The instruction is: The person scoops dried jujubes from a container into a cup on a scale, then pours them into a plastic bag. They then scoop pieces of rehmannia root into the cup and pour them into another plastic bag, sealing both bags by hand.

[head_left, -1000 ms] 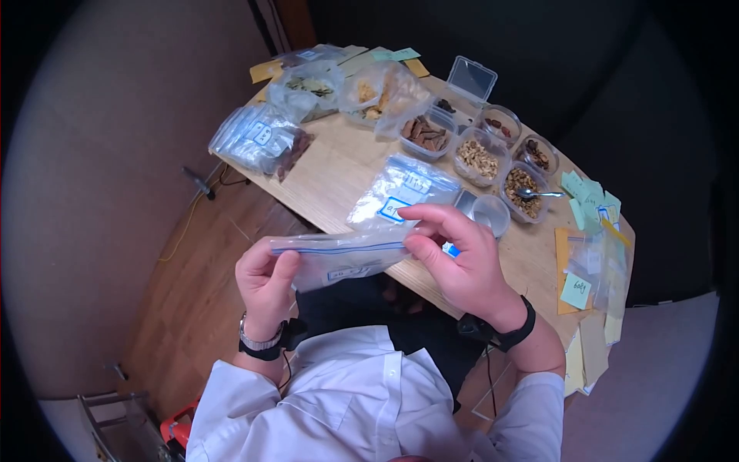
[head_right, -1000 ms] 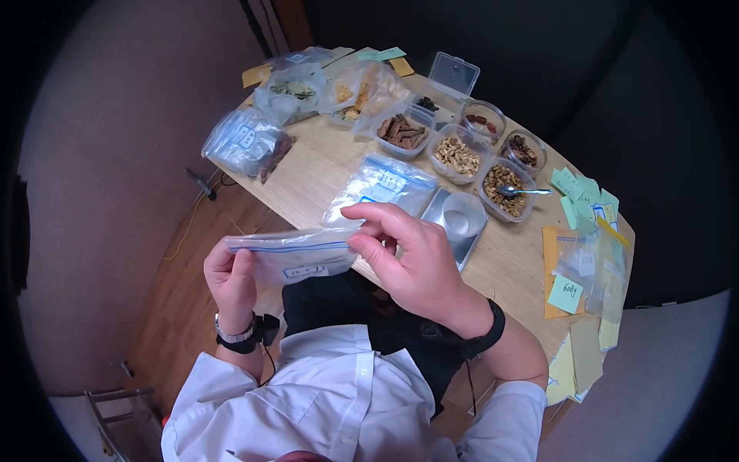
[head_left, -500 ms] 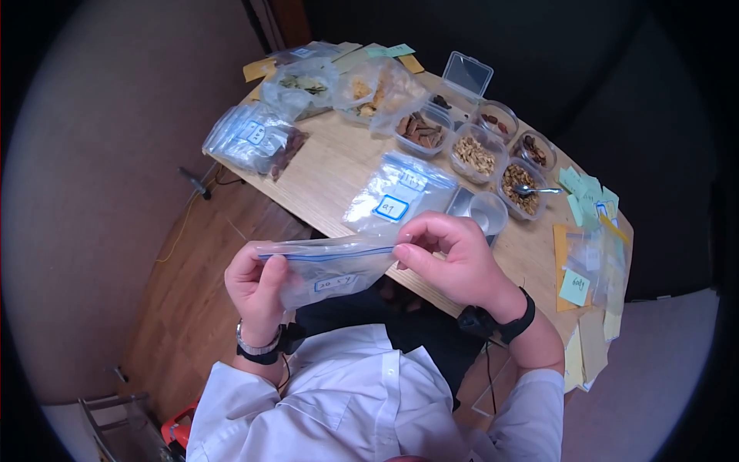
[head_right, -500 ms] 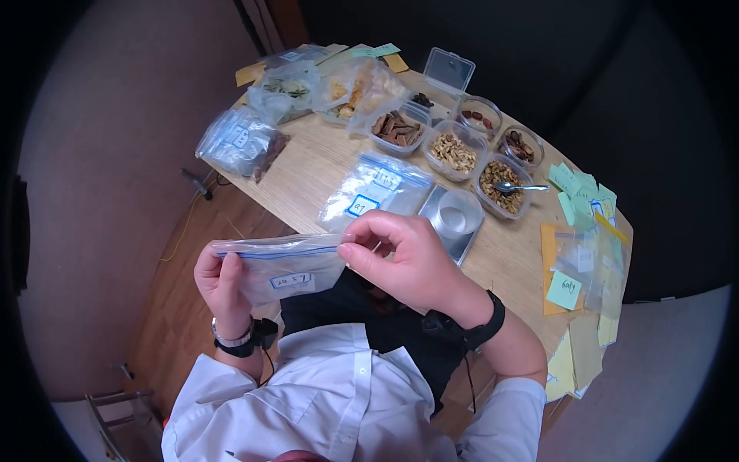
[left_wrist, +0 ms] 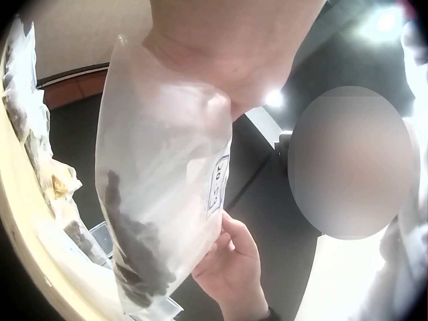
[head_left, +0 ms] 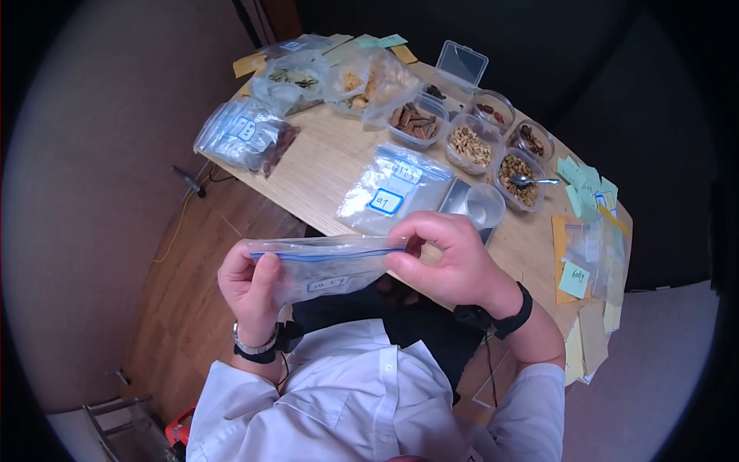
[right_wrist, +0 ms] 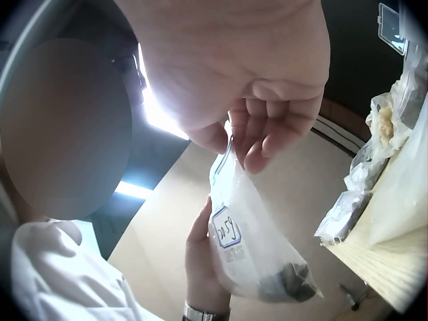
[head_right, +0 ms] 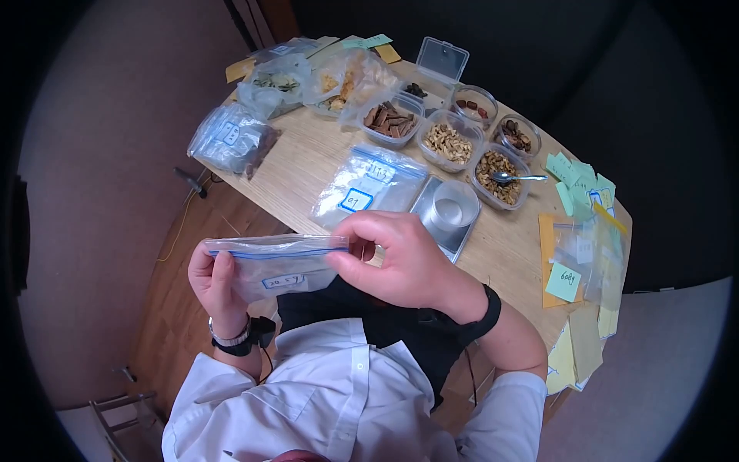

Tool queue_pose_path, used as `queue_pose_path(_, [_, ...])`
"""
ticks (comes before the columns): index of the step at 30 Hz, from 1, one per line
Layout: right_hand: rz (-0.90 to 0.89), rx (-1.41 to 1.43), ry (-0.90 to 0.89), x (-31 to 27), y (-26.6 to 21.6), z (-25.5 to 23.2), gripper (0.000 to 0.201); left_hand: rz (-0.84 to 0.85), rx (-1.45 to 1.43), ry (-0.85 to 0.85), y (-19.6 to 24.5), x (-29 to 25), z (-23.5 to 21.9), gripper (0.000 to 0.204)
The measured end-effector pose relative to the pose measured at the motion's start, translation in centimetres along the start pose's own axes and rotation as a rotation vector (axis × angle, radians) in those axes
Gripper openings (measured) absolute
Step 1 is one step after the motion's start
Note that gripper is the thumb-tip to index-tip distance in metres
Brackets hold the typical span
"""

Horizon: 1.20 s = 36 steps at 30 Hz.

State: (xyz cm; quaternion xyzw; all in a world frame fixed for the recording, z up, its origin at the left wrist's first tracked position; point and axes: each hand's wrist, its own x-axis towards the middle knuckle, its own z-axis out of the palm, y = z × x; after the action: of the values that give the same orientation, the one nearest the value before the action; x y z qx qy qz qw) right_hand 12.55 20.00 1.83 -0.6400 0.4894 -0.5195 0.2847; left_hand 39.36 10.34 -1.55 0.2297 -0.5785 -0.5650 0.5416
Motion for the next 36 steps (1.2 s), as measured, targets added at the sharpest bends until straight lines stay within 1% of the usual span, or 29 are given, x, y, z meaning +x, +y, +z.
queue_pose_path(3, [0.038,0.008,-0.056,-0.1,0.0,0.1,0.009,0.0,0.014,-0.011,0.0,-0.1,0.0,0.011])
queue_pose_path(6, [0.068,0.024,-0.05,-0.2,-0.2,-0.1,0.006,0.002,0.014,-0.023,0.1,-0.1,0.1,0.012])
queue_pose_path(9, [0.045,0.033,-0.051,-0.3,0.2,-0.1,0.008,-0.004,0.023,-0.033,0.3,0.0,0.2,0.012])
queue_pose_path(12, [0.023,0.046,-0.047,-0.1,0.3,0.3,0.008,-0.051,0.05,-0.054,0.7,0.0,0.6,0.012])
queue_pose_path(15, [0.054,0.023,-0.075,-0.3,-0.1,0.3,0.008,-0.037,0.073,-0.087,0.8,-0.1,0.8,0.011])
queue_pose_path(18, [0.057,0.02,-0.036,-0.5,0.0,0.3,0.009,-0.028,0.086,-0.114,0.9,0.0,0.7,0.012])
queue_pose_path(21, [0.146,0.027,-0.074,-0.3,-0.3,0.0,0.01,-0.036,0.071,-0.078,1.1,0.1,1.1,0.012])
queue_pose_path(24, [0.148,0.178,-0.092,-0.4,-0.1,0.5,0.011,-0.051,0.086,-0.106,1.2,0.2,1.1,0.011])
queue_pose_path(27, [0.196,0.144,-0.14,-0.3,-0.7,0.1,0.012,-0.047,0.103,-0.164,1.2,0.2,1.1,0.011])
queue_pose_path(33, [0.176,0.125,-0.113,-0.5,-0.3,0.1,0.012,-0.033,0.128,-0.171,1.2,0.3,1.4,0.01])
queue_pose_path(36, [0.127,0.139,-0.103,-0.5,-0.2,0.5,0.011,-0.047,0.149,-0.175,1.3,0.3,1.7,0.011])
